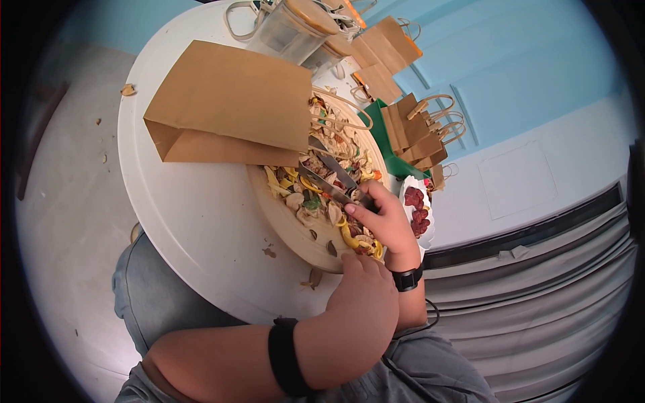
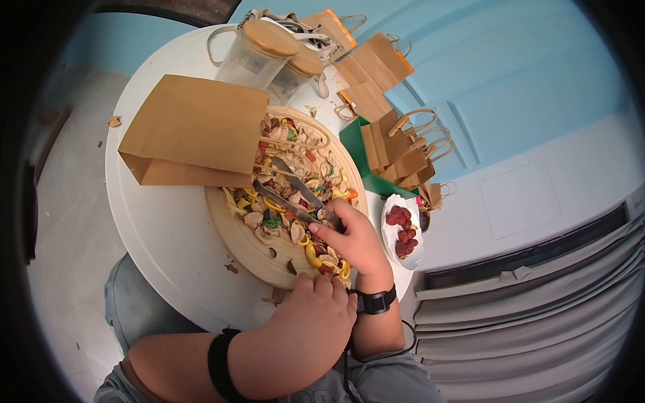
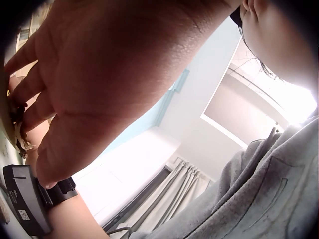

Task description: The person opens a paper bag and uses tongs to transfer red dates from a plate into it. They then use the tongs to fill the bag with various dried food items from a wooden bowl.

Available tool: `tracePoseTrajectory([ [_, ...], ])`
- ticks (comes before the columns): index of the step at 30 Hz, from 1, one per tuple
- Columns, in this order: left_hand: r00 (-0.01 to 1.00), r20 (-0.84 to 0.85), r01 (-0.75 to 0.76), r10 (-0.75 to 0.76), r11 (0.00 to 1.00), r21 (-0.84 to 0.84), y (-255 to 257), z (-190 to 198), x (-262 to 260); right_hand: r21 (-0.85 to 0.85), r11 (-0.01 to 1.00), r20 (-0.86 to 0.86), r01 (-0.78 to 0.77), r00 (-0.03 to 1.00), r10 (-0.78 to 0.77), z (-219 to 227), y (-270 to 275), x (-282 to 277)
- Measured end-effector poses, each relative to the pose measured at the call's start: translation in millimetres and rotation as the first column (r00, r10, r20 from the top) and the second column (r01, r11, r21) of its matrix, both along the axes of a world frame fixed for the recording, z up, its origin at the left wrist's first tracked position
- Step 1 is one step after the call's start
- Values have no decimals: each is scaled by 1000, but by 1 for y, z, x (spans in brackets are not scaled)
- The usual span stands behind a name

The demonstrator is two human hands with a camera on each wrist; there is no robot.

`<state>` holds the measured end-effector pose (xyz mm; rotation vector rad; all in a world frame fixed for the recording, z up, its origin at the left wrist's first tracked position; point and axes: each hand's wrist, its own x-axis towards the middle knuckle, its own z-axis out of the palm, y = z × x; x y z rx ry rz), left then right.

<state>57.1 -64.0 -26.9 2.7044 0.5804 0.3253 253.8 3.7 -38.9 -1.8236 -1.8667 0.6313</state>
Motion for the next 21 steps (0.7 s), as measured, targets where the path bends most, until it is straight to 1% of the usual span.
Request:
tracePoseTrajectory([
  [2, 999, 48, -22, 16, 991, 130, 1, -3, -3, -13, 1000, -4, 0, 1000, 0, -1, 0, 1],
  [3, 999, 37, -20, 16, 991, 134, 1, -4, -3, -9, 1000, -15, 0, 1000, 0, 0, 0, 1],
  [5, 999, 44, -33, 26, 986, 164, 1, -7, -2, 9, 1000, 41, -7, 999, 6, 3, 0, -3],
  [6, 999, 29, -30, 25, 985, 171, 2, -6, -2, 16, 1000, 25, -6, 1000, 6, 3, -1, -4],
  [8, 1000, 21, -5, 2, 993, 116, 5, -5, -4, 12, 1000, 51, -13, 999, 12, 5, -1, -5],
  [9, 1000, 4, -1, 0, 992, 124, 5, -5, -5, 8, 1000, 71, -19, 997, 18, 7, -1, -6],
  [10, 999, 33, -11, 7, 990, 139, 6, -7, -5, 17, 1000, 55, -16, 998, 15, 8, -1, -6],
  [13, 997, 82, -20, 6, 986, 165, 6, -10, -8, -1, 1000, 110, -31, 993, 31, 10, -1, -5],
  [14, 993, 114, -22, 3, 986, 167, 6, -10, -8, 8, 1000, 98, -29, 995, 28, 10, -1, -5],
  [15, 995, 103, -18, 0, 984, 176, 5, -10, -8, -8, 1000, 87, -20, 996, 20, 11, -2, -6],
  [17, 990, 139, -20, 0, 990, 143, 5, -11, -8, -18, 1000, 68, -11, 998, 12, 11, -2, -5],
  [18, 991, 131, -18, -1, 989, 150, 6, -10, -9, -8, 1000, 86, -26, 996, 27, 10, -2, -4],
  [20, 992, 127, -1, -10, 996, 89, 6, -7, -10, 7, 999, 100, -42, 994, 41, 10, -1, -3],
  [21, 992, 122, -1, -10, 996, 94, 6, -7, -10, 2, 999, 106, -43, 993, 43, 11, -1, -4],
])
